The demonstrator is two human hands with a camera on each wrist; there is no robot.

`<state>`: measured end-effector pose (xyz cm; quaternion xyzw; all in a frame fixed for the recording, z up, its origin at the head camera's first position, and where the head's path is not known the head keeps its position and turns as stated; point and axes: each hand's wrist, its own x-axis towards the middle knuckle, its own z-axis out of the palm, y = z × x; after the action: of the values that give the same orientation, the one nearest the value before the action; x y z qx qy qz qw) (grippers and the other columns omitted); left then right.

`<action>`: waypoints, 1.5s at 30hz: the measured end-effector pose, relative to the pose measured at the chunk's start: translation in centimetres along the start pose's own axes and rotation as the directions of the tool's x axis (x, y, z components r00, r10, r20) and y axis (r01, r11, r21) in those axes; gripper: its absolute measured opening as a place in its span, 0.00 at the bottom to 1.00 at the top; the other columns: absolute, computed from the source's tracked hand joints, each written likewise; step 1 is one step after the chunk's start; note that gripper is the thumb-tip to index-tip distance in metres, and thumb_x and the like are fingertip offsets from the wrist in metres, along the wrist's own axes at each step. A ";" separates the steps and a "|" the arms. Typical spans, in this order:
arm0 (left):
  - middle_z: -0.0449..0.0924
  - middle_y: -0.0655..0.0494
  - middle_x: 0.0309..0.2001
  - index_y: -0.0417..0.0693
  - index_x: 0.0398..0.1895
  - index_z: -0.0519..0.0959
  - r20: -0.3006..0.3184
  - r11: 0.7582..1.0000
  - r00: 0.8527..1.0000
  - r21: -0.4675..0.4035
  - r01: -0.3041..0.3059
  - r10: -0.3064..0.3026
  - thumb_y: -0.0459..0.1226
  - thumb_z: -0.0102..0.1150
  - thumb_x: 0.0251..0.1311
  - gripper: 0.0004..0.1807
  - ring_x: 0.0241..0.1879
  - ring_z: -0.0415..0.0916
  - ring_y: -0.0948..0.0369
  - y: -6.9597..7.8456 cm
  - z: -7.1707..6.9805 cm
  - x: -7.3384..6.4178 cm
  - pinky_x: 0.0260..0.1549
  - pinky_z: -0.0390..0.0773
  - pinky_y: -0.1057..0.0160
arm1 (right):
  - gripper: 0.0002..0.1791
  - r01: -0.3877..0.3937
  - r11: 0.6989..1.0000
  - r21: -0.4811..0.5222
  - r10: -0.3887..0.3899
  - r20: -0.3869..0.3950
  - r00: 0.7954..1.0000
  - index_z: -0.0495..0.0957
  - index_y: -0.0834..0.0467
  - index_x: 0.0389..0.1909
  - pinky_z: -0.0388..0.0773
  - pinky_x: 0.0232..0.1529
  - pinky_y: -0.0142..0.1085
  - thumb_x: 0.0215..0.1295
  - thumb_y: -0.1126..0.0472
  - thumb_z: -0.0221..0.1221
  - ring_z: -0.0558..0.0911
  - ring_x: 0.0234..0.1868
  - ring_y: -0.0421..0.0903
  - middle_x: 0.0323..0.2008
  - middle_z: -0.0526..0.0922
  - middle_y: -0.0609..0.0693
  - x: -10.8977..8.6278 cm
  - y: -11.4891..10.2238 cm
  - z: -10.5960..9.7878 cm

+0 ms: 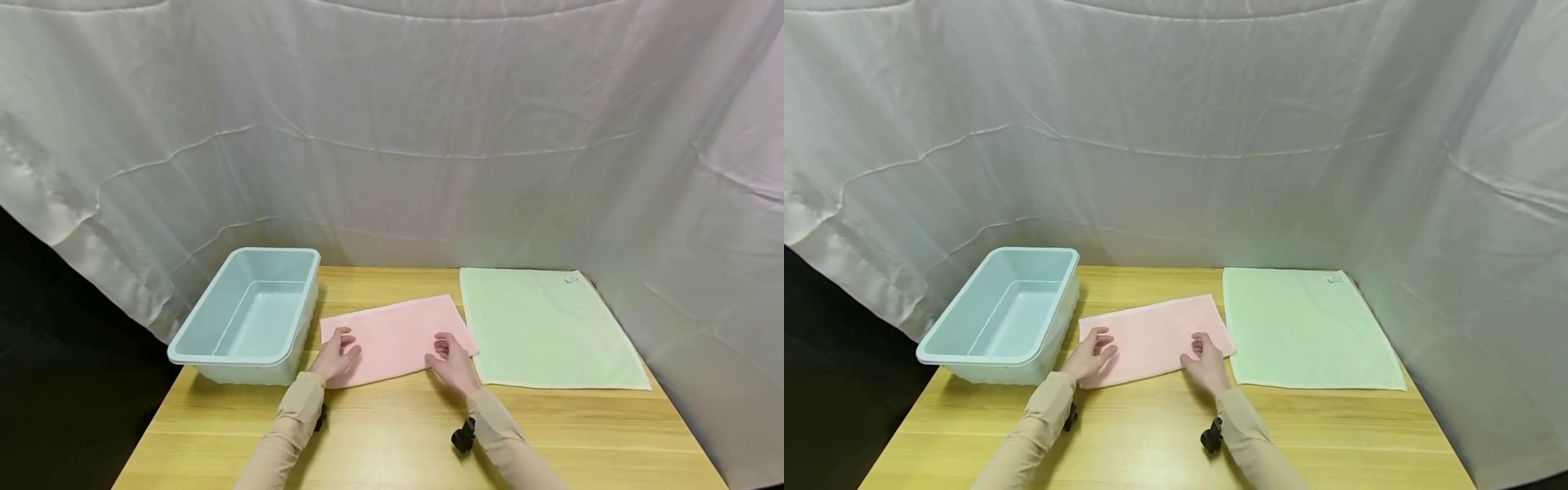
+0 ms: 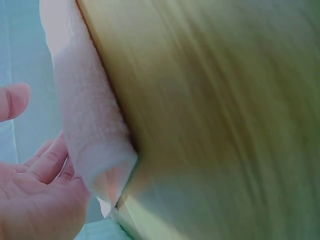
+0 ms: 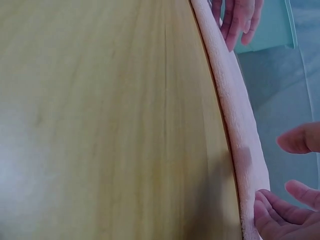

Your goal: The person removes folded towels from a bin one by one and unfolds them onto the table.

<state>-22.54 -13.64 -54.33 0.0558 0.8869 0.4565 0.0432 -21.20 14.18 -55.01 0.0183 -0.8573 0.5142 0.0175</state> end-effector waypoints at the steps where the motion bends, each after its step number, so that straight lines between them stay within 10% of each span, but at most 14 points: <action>1: 0.79 0.33 0.59 0.32 0.65 0.65 -0.002 1.000 1.000 0.005 0.002 -0.002 0.36 0.56 0.69 0.26 0.62 0.75 0.38 0.0 0.0 0.0 0.65 0.73 0.43 | 0.29 0.002 1.000 -0.002 -0.002 0.004 1.000 0.69 0.72 0.60 0.77 0.64 0.53 0.58 0.67 0.63 0.80 0.55 0.64 0.52 0.80 0.70 0.2 0.0 0.1; 23: 0.85 0.40 0.52 0.34 0.62 0.69 -0.056 0.993 0.998 0.110 -0.036 0.043 0.37 0.59 0.65 0.25 0.58 0.76 0.41 -0.2 0.4 -0.5 0.63 0.73 0.42 | 0.37 -0.024 1.000 0.007 0.023 0.102 0.995 0.57 0.69 0.70 0.67 0.73 0.56 0.65 0.64 0.63 0.68 0.71 0.68 0.67 0.68 0.75 3.6 0.2 0.2; 34: 0.88 0.47 0.47 0.36 0.59 0.72 -0.099 0.961 0.986 0.254 -0.109 0.138 0.38 0.61 0.62 0.24 0.50 0.83 0.45 -0.5 0.2 -0.6 0.52 0.78 0.48 | 0.29 0.146 0.987 -0.070 -0.144 0.036 0.989 0.67 0.68 0.63 0.82 0.50 0.47 0.63 0.65 0.62 0.83 0.42 0.54 0.42 0.85 0.61 1.3 -0.6 1.9; 45: 0.89 0.51 0.44 0.40 0.56 0.75 -0.103 0.941 0.977 0.304 -0.146 0.185 0.38 0.60 0.61 0.20 0.43 0.85 0.49 -0.4 0.1 -1.0 0.47 0.79 0.51 | 0.33 0.085 0.992 -0.094 -0.077 0.081 0.994 0.62 0.66 0.67 0.75 0.62 0.57 0.65 0.60 0.60 0.81 0.55 0.63 0.52 0.82 0.68 0.6 -1.3 2.2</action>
<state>-21.57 -13.96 -54.66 0.1063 0.9381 0.3237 -0.0622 -21.80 11.65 -54.84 0.0723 -0.8800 0.4693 0.0059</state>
